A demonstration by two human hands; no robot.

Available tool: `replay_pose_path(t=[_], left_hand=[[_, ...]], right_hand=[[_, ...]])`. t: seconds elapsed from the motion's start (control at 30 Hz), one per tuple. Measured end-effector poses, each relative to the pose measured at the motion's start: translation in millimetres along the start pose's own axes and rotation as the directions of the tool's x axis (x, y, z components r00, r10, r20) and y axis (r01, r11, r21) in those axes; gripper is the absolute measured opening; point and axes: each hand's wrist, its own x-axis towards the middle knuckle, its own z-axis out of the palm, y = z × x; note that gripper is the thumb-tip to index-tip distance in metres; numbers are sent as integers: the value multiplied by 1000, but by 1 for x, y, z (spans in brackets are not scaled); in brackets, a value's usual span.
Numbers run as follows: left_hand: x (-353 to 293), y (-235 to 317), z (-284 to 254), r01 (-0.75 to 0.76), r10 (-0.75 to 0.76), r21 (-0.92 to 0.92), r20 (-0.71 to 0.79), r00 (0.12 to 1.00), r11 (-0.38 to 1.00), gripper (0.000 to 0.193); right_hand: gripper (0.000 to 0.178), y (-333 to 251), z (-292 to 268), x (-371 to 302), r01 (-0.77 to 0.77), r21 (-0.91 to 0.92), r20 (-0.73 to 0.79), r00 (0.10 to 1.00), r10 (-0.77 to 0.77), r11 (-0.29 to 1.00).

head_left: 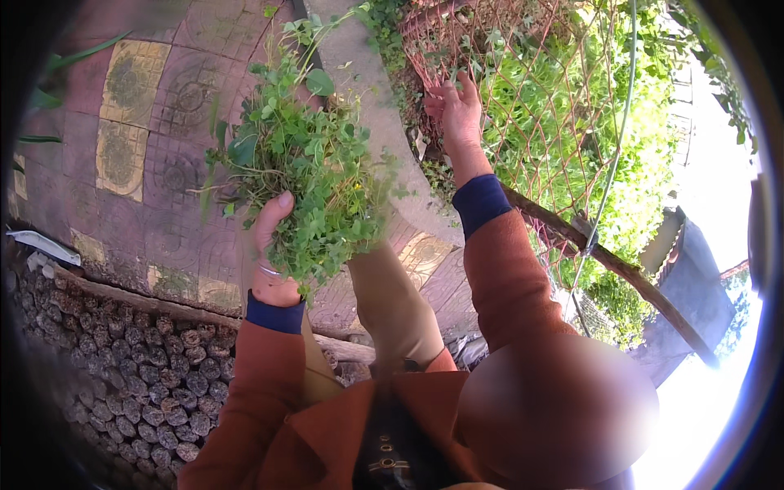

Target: The person pulls weeds by hand from a garden bed along a paved walkway, gathering them into a growing bunch held in the left hand. The person continues to pull weeds and add them to the bunch throughout the clip.

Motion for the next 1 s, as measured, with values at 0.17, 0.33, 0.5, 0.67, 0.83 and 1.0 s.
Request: replay_pose_path(t=[0.17, 0.33, 0.5, 0.67, 0.83, 1.0], left_hand=[[18, 16, -18, 90, -90, -8, 25, 996, 996, 55], [27, 18, -10, 50, -51, -25, -51, 997, 998, 53], [30, 23, -9, 77, -77, 8, -40, 996, 997, 54], [30, 28, -13, 97, -96, 20, -61, 994, 995, 52], [31, 30, -14, 65, -58, 97, -78, 995, 993, 51], [34, 31, -8, 75, -65, 108, -96, 993, 991, 50]], right_hand=[[61, 8, 24, 37, 16, 66, -80, 997, -10, 998], [23, 5, 30, 59, 111, 441, -152, 987, -48, 891], [10, -1, 23, 36, 32, 677, -53, 999, 5, 735], [8, 4, -1, -1, -30, 717, 24, 1000, 19, 696], [11, 9, -13, -29, 10, 253, 37, 999, -20, 967], [13, 5, -27, -32, 173, -73, 88, 982, -167, 982]])
